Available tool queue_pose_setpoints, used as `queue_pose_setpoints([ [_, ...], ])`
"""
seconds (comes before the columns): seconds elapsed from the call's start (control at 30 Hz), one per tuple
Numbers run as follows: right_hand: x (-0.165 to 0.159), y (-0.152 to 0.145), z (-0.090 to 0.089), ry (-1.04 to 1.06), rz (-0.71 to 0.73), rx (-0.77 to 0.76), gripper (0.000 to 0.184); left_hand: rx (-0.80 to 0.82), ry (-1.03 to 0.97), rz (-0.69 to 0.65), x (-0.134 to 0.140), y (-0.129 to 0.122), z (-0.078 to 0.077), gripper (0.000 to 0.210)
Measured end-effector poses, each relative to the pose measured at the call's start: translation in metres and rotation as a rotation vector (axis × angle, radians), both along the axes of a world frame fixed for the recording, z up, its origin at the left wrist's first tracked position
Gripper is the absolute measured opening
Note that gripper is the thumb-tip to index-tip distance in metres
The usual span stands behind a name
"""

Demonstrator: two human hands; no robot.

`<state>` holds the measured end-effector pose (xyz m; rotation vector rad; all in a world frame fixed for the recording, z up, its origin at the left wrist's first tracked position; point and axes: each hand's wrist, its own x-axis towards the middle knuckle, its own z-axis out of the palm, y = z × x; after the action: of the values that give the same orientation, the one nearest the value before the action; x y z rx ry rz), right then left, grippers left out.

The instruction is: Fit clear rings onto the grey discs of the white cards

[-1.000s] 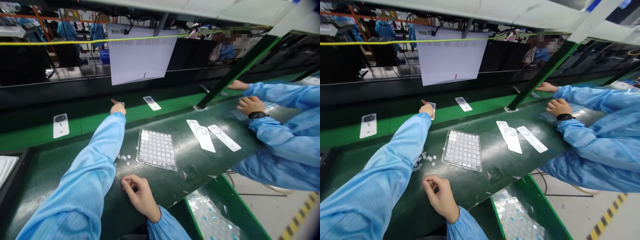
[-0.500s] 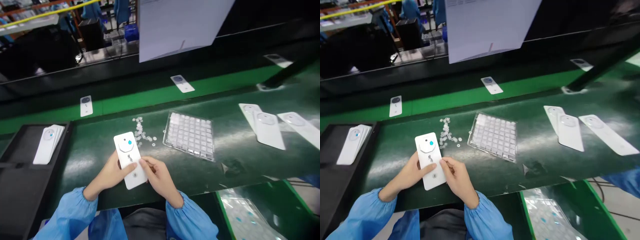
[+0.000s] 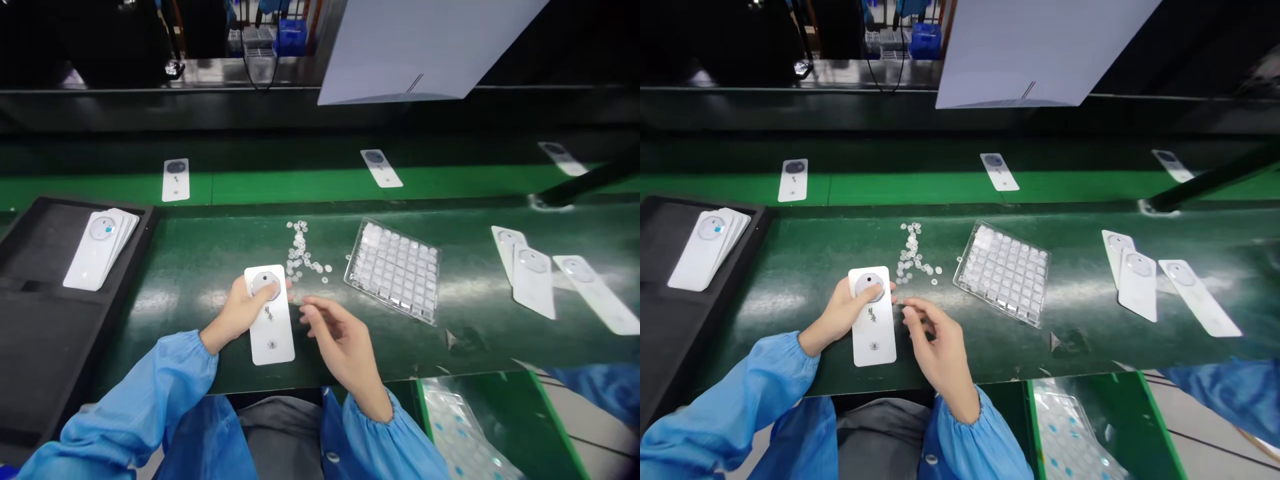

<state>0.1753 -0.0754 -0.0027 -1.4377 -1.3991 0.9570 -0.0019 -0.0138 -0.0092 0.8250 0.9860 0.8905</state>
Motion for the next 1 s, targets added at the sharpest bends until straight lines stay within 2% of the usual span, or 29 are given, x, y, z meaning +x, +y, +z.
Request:
queue_pose_setpoints([
  [0.07,0.0,0.005,0.006,-0.135,-0.012,0.146,0.02,0.101,0.055,-0.028,-0.001,-0.001,-0.001,0.048],
  [0.2,-0.01,0.02,0.011,-0.349,0.155,0.355,0.021,0.311,0.193,0.012,-0.002,-0.002,-0.004,0.038],
  [0.4,-0.014,0.028,-0.003,-0.567,0.214,0.476,0.029,0.276,0.237,-0.044,-0.002,-0.003,-0.006,0.038],
  [0.5,-0.01,0.029,-0.009,-0.64,0.218,0.524,0.032,0.246,0.192,-0.056,-0.002,-0.003,-0.006,0.041],
  [0.6,-0.008,0.03,-0.011,-0.643,0.225,0.522,0.032,0.229,0.126,-0.098,-0.004,-0.003,-0.005,0.048],
  [0.8,-0.011,0.034,-0.008,-0.501,0.173,0.463,0.014,0.243,0.1,-0.152,-0.008,-0.002,-0.005,0.057],
  [0.9,-0.015,0.035,-0.006,-0.457,0.157,0.383,0.012,0.22,0.11,-0.148,-0.008,-0.001,-0.005,0.06],
  [1.0,-0.014,0.037,-0.005,-0.228,0.136,0.228,0.014,0.153,0.118,-0.118,-0.007,0.0,-0.004,0.069],
])
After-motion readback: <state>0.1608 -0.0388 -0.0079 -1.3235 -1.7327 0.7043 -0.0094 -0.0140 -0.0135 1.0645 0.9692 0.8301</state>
